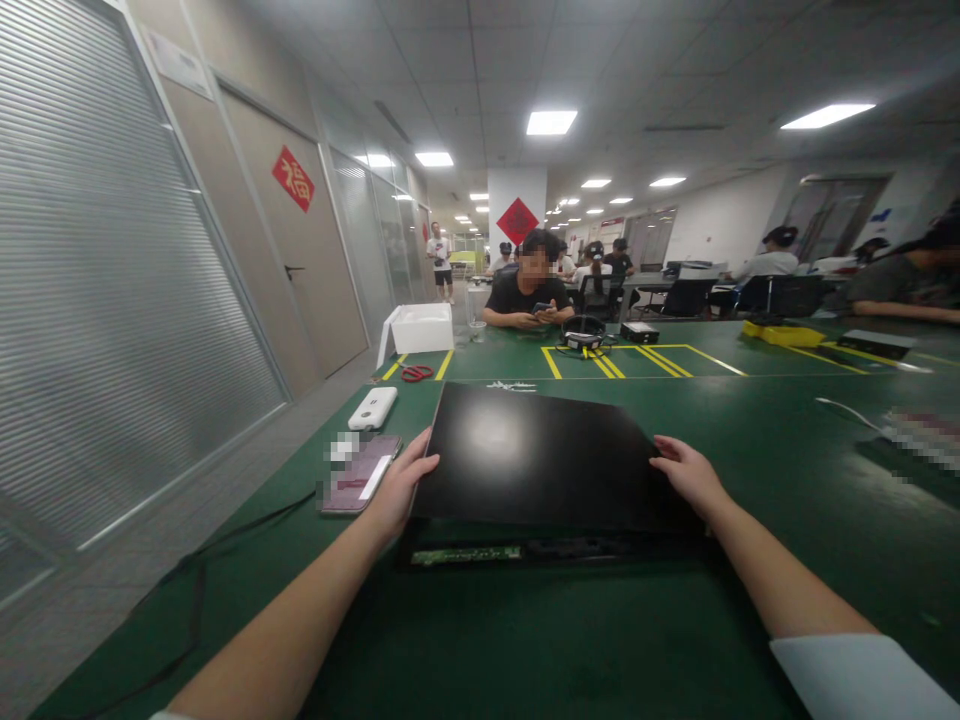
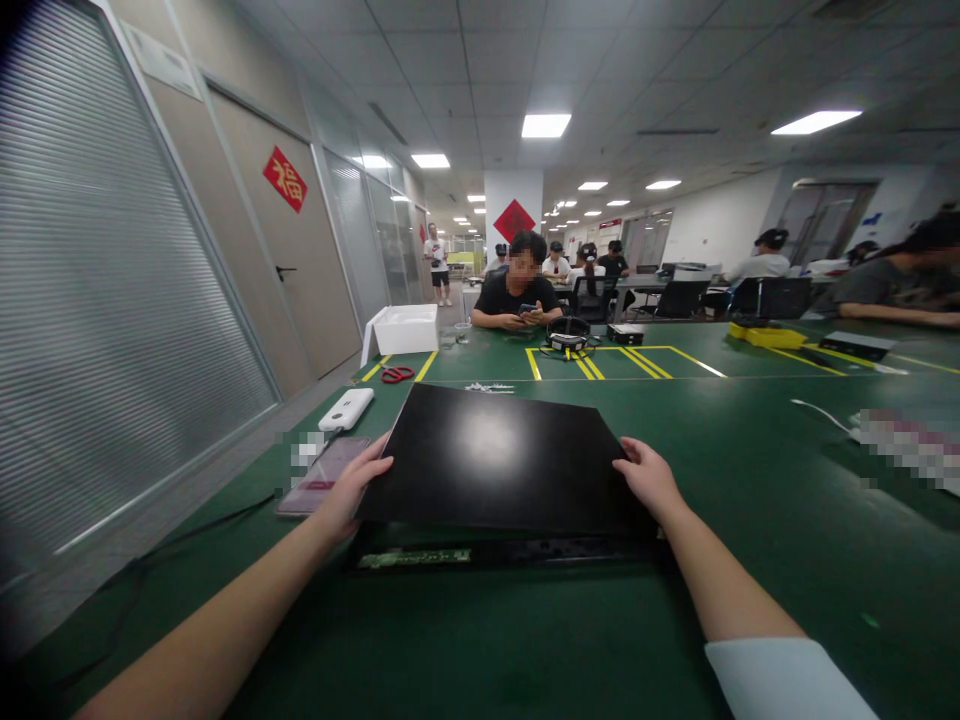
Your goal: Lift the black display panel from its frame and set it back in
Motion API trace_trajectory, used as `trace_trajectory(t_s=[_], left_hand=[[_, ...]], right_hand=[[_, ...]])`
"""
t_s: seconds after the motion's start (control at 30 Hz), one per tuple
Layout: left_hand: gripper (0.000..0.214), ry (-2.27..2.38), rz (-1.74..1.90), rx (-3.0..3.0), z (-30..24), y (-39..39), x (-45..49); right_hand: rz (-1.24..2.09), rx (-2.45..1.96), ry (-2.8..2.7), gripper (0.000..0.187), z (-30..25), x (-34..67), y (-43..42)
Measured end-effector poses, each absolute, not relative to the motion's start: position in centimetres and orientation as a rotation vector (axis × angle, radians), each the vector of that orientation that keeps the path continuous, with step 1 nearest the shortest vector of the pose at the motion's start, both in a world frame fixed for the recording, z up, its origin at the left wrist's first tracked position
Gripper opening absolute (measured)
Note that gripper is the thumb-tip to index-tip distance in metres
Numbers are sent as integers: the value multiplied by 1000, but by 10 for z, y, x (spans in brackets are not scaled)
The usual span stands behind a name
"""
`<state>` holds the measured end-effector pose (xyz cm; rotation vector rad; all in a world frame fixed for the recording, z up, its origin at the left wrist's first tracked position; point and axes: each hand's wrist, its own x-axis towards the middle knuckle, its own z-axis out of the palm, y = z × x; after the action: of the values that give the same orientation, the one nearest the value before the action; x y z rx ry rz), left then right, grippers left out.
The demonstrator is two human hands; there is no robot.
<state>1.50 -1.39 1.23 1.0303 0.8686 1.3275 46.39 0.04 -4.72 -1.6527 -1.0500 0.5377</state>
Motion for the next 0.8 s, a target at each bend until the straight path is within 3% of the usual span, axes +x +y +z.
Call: trace_trajectory(t_s=[0.3, 0.57, 0.8], left_hand=[[69, 756, 1300, 1040, 12, -17, 19], [64, 807, 1294, 918, 3, -6, 13], [60, 840, 1284, 860, 0, 0, 9]], right_hand=[[716, -1599, -831, 13, -45, 469, 0], [946, -1288, -827, 32, -17, 470, -17], [1238, -1418, -873, 31, 1, 461, -41]])
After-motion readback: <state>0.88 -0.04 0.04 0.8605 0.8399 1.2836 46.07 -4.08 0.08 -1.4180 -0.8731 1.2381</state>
